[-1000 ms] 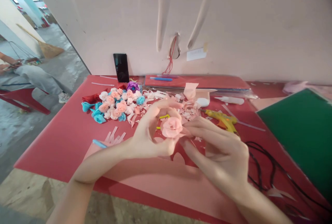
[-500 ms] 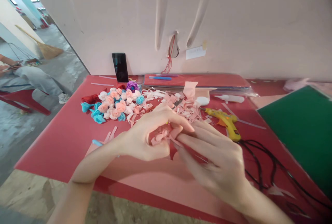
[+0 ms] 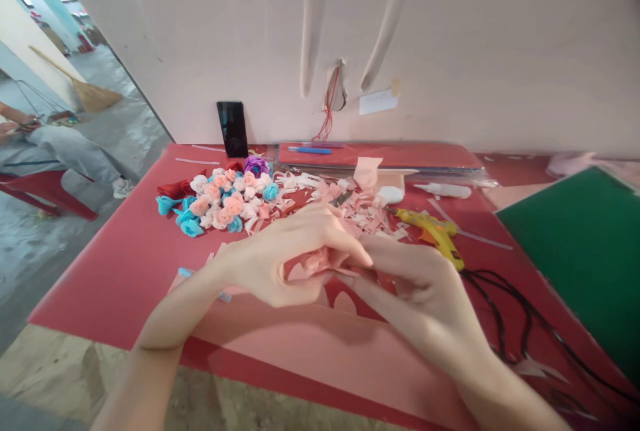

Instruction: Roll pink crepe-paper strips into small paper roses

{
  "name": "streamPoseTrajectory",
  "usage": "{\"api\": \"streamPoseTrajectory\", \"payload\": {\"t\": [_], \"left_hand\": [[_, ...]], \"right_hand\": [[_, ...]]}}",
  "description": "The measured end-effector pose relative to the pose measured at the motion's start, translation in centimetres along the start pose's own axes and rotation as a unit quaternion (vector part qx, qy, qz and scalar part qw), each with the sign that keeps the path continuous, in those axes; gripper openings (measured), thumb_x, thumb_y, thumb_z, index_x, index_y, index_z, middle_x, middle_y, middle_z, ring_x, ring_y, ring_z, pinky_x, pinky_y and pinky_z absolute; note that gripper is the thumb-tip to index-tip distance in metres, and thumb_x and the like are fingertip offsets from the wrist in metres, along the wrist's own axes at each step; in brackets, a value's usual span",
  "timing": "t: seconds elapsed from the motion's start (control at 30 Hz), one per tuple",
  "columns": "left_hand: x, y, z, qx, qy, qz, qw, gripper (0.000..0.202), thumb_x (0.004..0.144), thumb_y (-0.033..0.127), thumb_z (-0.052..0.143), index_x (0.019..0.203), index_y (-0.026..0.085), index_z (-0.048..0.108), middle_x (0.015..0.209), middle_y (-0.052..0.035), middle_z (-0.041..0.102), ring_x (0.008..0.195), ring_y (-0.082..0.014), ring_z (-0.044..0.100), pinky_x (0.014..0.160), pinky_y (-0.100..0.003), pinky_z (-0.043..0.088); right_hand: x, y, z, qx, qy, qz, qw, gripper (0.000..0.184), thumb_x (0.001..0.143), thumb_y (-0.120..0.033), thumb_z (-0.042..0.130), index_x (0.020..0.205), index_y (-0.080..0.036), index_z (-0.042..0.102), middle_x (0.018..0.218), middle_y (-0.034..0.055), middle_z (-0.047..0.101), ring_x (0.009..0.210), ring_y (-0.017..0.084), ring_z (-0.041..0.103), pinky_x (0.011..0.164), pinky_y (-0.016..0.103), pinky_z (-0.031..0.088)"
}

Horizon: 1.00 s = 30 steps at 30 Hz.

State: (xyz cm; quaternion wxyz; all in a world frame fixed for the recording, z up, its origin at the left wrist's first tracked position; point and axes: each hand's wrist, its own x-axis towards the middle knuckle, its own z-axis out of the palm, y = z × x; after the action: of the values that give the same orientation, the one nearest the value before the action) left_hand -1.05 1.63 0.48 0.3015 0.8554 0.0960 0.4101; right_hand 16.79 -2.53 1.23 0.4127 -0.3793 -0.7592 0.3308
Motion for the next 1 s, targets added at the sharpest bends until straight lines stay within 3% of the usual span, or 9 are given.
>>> {"api": "streamPoseTrajectory", "payload": {"t": [0.13, 0.27, 0.47, 0.73, 0.87, 1.0], "left_hand": [[-0.3, -0.4, 0.0, -0.026, 0.010, -0.022, 0.999, 0.043, 0.066, -0.001, 0.053, 0.102, 0.022, 0.054, 0.072, 0.0016, 0.053, 0.073, -0.0124, 0.054, 0.078, -0.029, 0.048], [-0.4, -0.8, 0.0, -0.012, 0.022, -0.039, 0.999, 0.046, 0.064, -0.001, 0.055, 0.103, 0.023, 0.054, 0.070, 0.0033, 0.053, 0.069, -0.0114, 0.054, 0.073, -0.027, 0.049], [-0.3, -0.5, -0.2, 0.024, 0.028, -0.055, 0.998, 0.045, 0.064, 0.000, 0.056, 0.102, 0.023, 0.056, 0.070, 0.0035, 0.054, 0.066, -0.0103, 0.054, 0.067, -0.025, 0.048], [0.0, 0.7, 0.5, 0.079, 0.073, -0.113, 0.988, 0.039, 0.066, 0.002, 0.054, 0.099, 0.022, 0.058, 0.074, 0.0030, 0.058, 0.064, -0.0089, 0.053, 0.061, -0.021, 0.045], [0.1, 0.9, 0.5, 0.082, 0.069, -0.082, 0.991, 0.036, 0.068, 0.002, 0.051, 0.099, 0.020, 0.058, 0.072, 0.0022, 0.057, 0.065, -0.0095, 0.051, 0.061, -0.021, 0.045], [0.5, 0.7, 0.2, 0.061, 0.061, -0.025, 0.996, 0.037, 0.066, 0.002, 0.048, 0.098, 0.018, 0.057, 0.067, 0.0019, 0.053, 0.065, -0.0112, 0.049, 0.062, -0.023, 0.043]], "right_hand": [[0.2, 0.3, -0.1, 0.013, -0.006, 0.016, 1.000, 0.019, 0.081, -0.014, 0.057, 0.064, -0.017, 0.063, 0.059, -0.0007, 0.060, 0.063, 0.014, 0.061, 0.051, 0.022, 0.044], [0.3, 0.0, -0.1, -0.027, 0.018, 0.000, 0.999, 0.016, 0.080, -0.011, 0.056, 0.069, -0.019, 0.064, 0.061, -0.0017, 0.062, 0.057, 0.011, 0.058, 0.052, 0.022, 0.047], [0.1, -0.1, 0.0, -0.122, 0.055, -0.103, 0.986, 0.018, 0.080, -0.006, 0.053, 0.074, -0.019, 0.064, 0.069, 0.0012, 0.066, 0.063, 0.013, 0.060, 0.056, 0.026, 0.049], [0.3, 0.3, 0.7, -0.244, 0.113, -0.226, 0.936, 0.013, 0.079, -0.003, 0.056, 0.076, -0.015, 0.059, 0.064, 0.0039, 0.063, 0.060, 0.015, 0.055, 0.057, 0.032, 0.049], [0.2, 0.5, 0.8, -0.267, 0.117, -0.257, 0.921, 0.017, 0.077, 0.000, 0.057, 0.080, -0.016, 0.058, 0.065, 0.0041, 0.064, 0.062, 0.016, 0.056, 0.061, 0.033, 0.049], [0.1, 0.5, 0.7, -0.265, 0.107, -0.256, 0.924, 0.016, 0.078, 0.001, 0.056, 0.080, -0.015, 0.058, 0.061, 0.0036, 0.062, 0.059, 0.016, 0.054, 0.058, 0.031, 0.047]]}}
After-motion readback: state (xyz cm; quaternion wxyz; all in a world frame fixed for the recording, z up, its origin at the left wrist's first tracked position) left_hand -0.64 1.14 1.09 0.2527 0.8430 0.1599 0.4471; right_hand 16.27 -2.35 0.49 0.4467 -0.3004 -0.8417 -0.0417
